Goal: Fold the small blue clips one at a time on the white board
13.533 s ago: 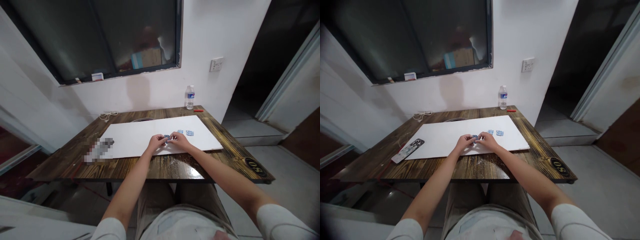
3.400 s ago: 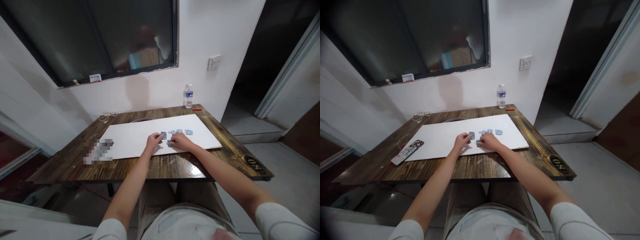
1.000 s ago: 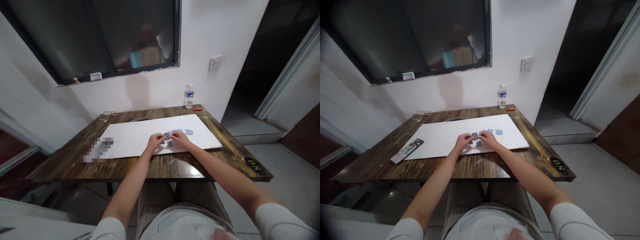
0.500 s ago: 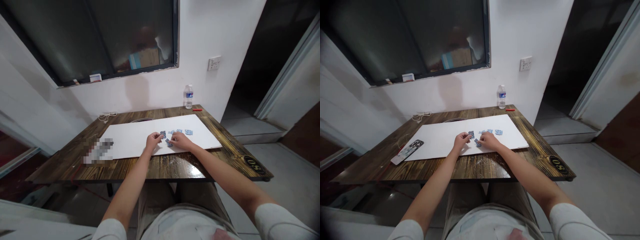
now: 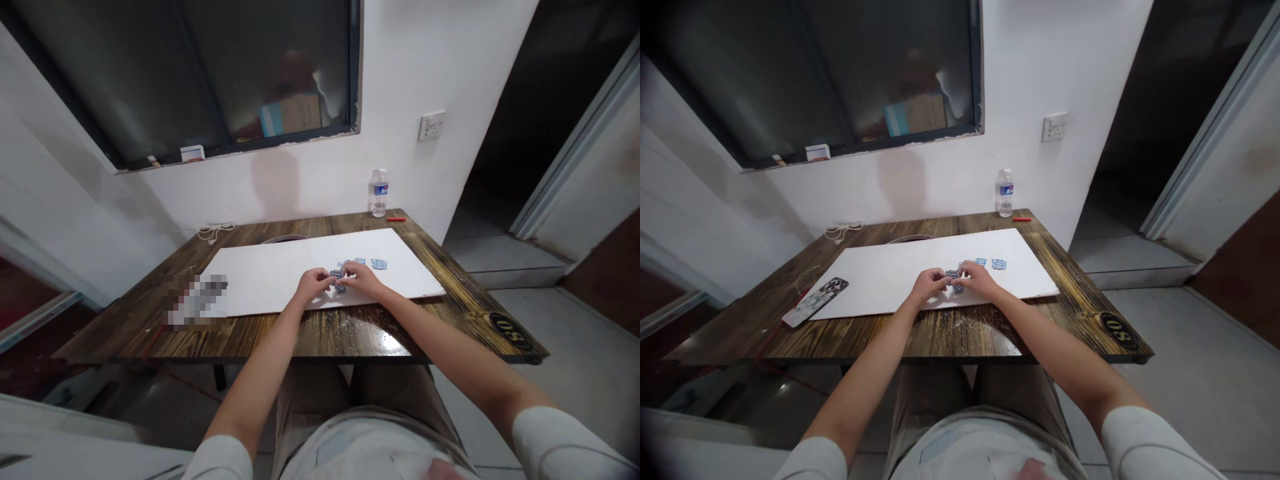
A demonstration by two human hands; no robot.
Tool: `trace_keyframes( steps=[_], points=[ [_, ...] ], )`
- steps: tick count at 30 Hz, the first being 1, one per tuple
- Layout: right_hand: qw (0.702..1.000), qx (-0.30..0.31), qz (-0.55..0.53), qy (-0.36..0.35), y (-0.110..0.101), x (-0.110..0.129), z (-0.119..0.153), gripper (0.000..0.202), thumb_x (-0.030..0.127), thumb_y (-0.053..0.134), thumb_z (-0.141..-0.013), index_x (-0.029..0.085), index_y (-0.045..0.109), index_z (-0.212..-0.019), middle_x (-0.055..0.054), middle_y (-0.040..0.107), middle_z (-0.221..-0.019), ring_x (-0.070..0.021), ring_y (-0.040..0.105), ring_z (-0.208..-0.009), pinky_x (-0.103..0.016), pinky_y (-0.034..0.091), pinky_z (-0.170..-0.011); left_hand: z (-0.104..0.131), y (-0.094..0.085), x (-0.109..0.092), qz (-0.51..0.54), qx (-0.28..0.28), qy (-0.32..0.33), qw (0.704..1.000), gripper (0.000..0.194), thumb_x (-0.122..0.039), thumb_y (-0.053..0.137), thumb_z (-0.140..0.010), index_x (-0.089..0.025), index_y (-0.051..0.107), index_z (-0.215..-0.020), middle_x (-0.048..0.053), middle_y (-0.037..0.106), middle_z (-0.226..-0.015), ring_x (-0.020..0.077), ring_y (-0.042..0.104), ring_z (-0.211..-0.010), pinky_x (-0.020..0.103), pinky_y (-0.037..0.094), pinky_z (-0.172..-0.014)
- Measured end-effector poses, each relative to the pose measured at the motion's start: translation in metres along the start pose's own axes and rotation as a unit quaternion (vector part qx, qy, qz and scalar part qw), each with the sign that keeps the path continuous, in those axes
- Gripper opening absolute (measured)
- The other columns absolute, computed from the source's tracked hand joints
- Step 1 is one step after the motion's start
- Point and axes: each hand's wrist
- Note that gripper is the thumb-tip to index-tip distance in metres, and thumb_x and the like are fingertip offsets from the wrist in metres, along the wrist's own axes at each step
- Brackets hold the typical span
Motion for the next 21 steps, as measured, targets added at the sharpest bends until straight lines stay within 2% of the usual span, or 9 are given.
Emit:
trace_keyframes(
  steps=[6,21],
  points=[
    [0.996,0.019,-0.080,0.041,-0.0044,0.0033,-0.0015,0.042,0.059,0.066,-0.073,0.019,0.055,-0.064,0.002,0.053,-0.066,-0.0139,0.048,-0.065,-0.026,0.037,-0.063,-0.0008,-0.0011,-0.0006,0.025,0.014,0.005,1.000,0.044,-0.055,0.079,-0.059,-0.015,0.060,-0.066,-0.002,0.058,-0.053,0.0109,0.055,-0.049,0.022,0.041,-0.052],
    [0.979,0.051,-0.182,0.072,-0.0063,0.0053,-0.0007,0.042,0.060,0.064,-0.073,0.019,0.056,-0.066,0.001,0.055,-0.067,-0.0160,0.051,-0.069,-0.031,0.040,-0.071,0.0013,-0.0028,-0.0025,0.057,0.020,0.006,0.998,0.041,-0.052,0.078,-0.064,-0.014,0.065,-0.073,0.002,0.063,-0.056,0.0115,0.056,-0.051,0.024,0.044,-0.055]
  ],
)
Point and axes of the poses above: each hand's wrist, its own z-axis away from the middle knuckle, its own y-axis out of the palm, x = y × z
